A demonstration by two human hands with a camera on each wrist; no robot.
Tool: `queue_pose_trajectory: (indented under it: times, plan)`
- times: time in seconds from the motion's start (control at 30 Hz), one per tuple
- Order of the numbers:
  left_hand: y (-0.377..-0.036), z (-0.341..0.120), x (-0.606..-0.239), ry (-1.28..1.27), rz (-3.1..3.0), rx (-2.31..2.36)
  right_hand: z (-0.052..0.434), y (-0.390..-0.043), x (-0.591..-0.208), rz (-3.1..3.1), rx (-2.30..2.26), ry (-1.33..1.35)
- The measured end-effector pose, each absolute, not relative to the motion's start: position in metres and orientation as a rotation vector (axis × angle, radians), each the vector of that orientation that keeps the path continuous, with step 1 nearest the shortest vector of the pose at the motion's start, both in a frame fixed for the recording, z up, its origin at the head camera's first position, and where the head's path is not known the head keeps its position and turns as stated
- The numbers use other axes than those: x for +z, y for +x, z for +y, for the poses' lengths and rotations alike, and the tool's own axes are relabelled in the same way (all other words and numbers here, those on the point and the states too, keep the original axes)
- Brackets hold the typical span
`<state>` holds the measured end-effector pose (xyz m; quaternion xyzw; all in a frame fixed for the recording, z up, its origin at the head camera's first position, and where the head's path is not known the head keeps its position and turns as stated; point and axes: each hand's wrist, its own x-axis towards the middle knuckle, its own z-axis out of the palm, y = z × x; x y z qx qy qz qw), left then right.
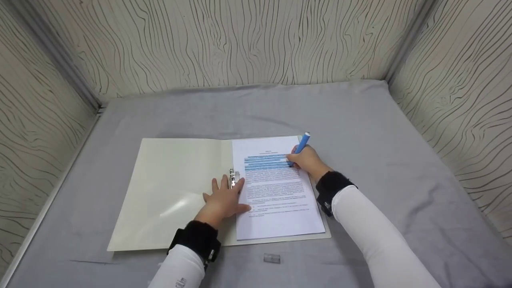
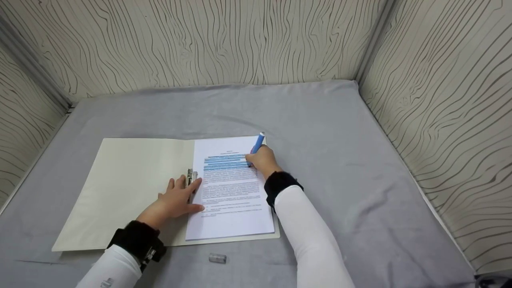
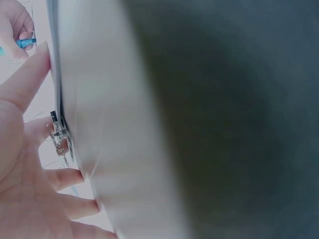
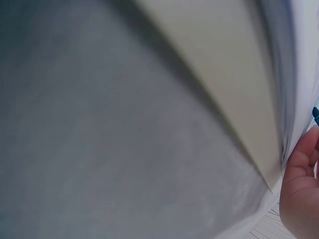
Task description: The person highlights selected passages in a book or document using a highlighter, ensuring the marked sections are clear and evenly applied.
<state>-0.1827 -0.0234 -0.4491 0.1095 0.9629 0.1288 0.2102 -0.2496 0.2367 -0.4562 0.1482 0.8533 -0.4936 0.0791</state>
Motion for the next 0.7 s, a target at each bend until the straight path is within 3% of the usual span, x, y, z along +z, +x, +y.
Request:
queue_pose_trajectory:
  times: [0.7]
  plan:
    - [-0.1846, -0.0236, -0.4524, 0.297, 2.690, 0.365, 0.2426, -0.2505, -0.4588, 2.543, -1.483, 0.468]
